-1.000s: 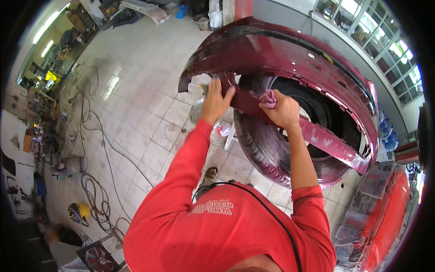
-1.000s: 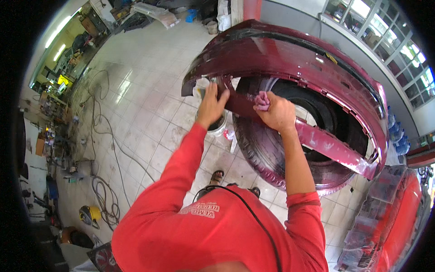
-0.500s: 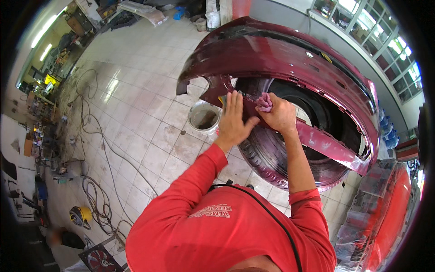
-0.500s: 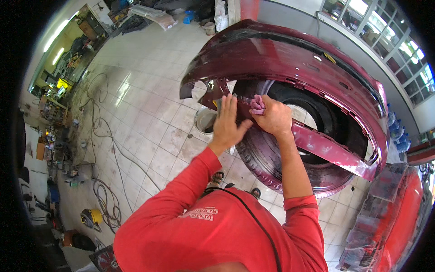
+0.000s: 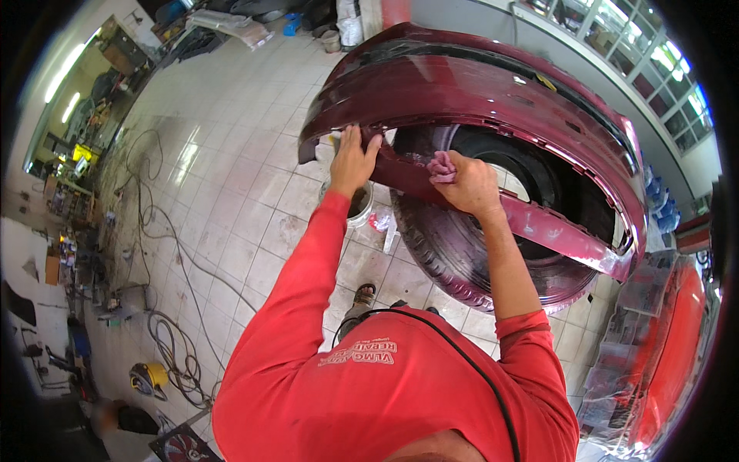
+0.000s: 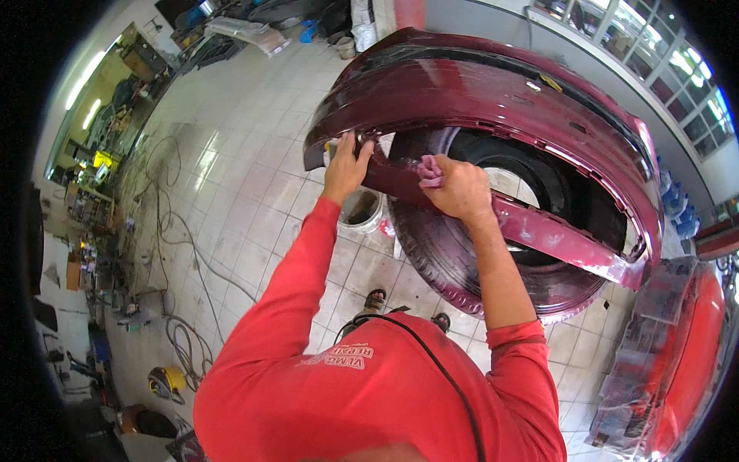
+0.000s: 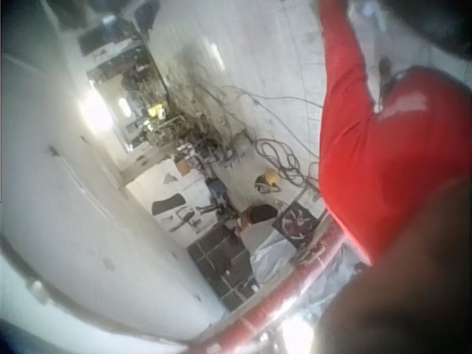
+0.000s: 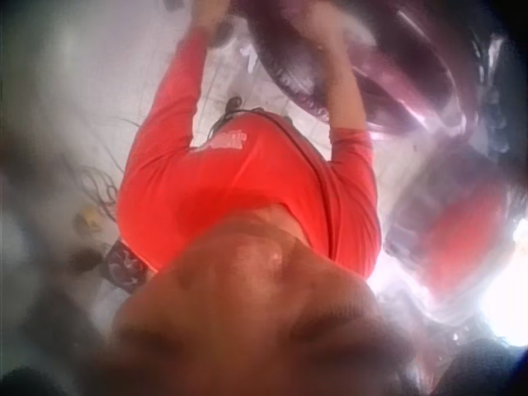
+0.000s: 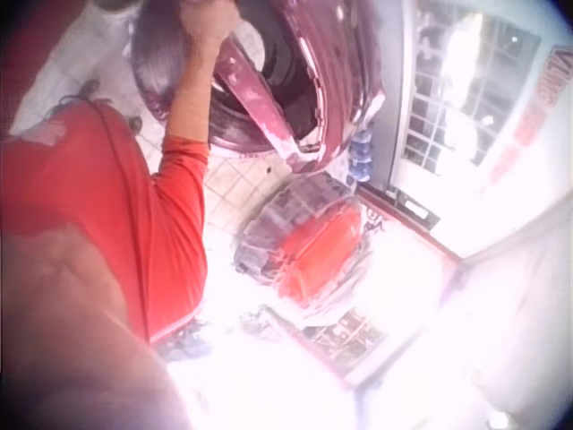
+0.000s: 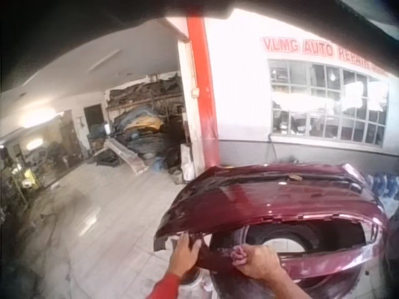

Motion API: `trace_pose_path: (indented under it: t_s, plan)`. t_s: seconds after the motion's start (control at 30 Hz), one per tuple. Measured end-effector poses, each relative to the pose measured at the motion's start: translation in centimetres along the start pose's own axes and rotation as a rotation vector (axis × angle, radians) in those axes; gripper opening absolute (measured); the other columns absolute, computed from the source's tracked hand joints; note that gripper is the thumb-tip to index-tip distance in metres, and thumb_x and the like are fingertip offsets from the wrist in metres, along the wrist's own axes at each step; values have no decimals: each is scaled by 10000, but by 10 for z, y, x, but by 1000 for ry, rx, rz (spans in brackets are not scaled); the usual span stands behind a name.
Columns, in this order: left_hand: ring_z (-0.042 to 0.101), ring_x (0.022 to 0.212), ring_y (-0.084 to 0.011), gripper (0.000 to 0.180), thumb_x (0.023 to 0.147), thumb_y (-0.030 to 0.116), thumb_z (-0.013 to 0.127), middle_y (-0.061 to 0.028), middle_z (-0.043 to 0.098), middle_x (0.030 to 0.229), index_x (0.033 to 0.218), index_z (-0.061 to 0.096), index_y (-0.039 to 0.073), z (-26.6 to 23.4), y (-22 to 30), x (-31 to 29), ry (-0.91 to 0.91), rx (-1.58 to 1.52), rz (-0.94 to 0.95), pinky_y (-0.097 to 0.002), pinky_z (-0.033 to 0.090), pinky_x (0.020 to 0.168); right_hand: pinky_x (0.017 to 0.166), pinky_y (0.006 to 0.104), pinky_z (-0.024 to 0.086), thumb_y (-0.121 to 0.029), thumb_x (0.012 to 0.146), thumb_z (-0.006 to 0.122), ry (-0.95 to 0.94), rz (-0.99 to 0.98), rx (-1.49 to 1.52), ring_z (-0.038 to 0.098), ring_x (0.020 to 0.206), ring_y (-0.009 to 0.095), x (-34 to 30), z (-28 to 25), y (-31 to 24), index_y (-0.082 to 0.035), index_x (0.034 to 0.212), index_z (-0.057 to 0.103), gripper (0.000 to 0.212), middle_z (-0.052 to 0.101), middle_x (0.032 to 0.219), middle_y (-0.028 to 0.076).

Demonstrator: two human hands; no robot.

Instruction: The person sands a maroon car bumper with a sanding block, repeatedly dipping it into a bucket of water. They wipe the surface with a cloth, rotate the bumper to access different areas, and continue sanding and wiping throughout the clip.

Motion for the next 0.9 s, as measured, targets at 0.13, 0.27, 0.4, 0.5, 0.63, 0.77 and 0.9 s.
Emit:
trace_pose_path:
  t_s: [0.13,0.27,0.4,0.5,0.63,0.77,0.9]
  plan:
    - [342,1595,-452,823,1096,538,547,-336,390,1678,1602,423,-99,2,3,-8,23,-52,-23,-453,283,1315,807,497,607,-260,842,788,-5,-46,102,769,928,399,5,0,-3,-112,1108,768,305,801,981,144]
    - [387,1575,-448,716,1084,394,623,-321,440,1654,1592,453,-80,12,18,-60,85,-61,130,-471,342,1289,802,450,606,-203,876,732,67,-20,245,784,923,371,43,32,-9,-75,1136,780,293,800,988,155]
    - [392,1574,-443,712,1072,361,648,-309,445,1655,1609,442,-58,9,45,-70,-106,-113,166,-484,356,1280,781,562,596,-313,896,666,136,-40,268,744,885,454,89,82,-63,-130,1096,782,294,773,932,196]
    - [388,1575,-447,708,1085,380,625,-302,436,1664,1619,432,-44,2,43,-64,-170,-113,274,-492,355,1280,805,578,594,-379,923,653,-11,96,52,745,919,467,103,89,-89,-144,1135,770,338,782,980,207]
    - [340,1586,-483,790,1109,484,542,-345,367,1682,1609,384,-107,-5,-15,-3,-9,-26,197,-498,322,1299,847,561,596,-425,877,761,-69,125,-123,763,979,421,76,40,-74,-140,1147,757,393,793,1039,201]
    - [289,1602,-504,908,1080,543,571,-394,349,1666,1588,345,-175,5,44,-52,-26,-22,211,-510,300,1306,836,537,602,-503,766,910,143,147,-102,771,971,412,10,10,5,-107,1122,757,555,797,1019,195]
    - [337,1578,-506,922,1067,591,563,-377,389,1652,1587,374,-148,14,44,-55,20,-49,240,-529,326,1285,800,528,600,-551,744,925,32,254,-182,766,901,431,10,11,-11,-75,1003,736,574,791,949,195]
Point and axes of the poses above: each hand's wrist, its own x-axis towards the middle knuckle, its own z-axis out of the palm, y = z × x, the point moved 5 cm from there along x, towards the middle knuckle
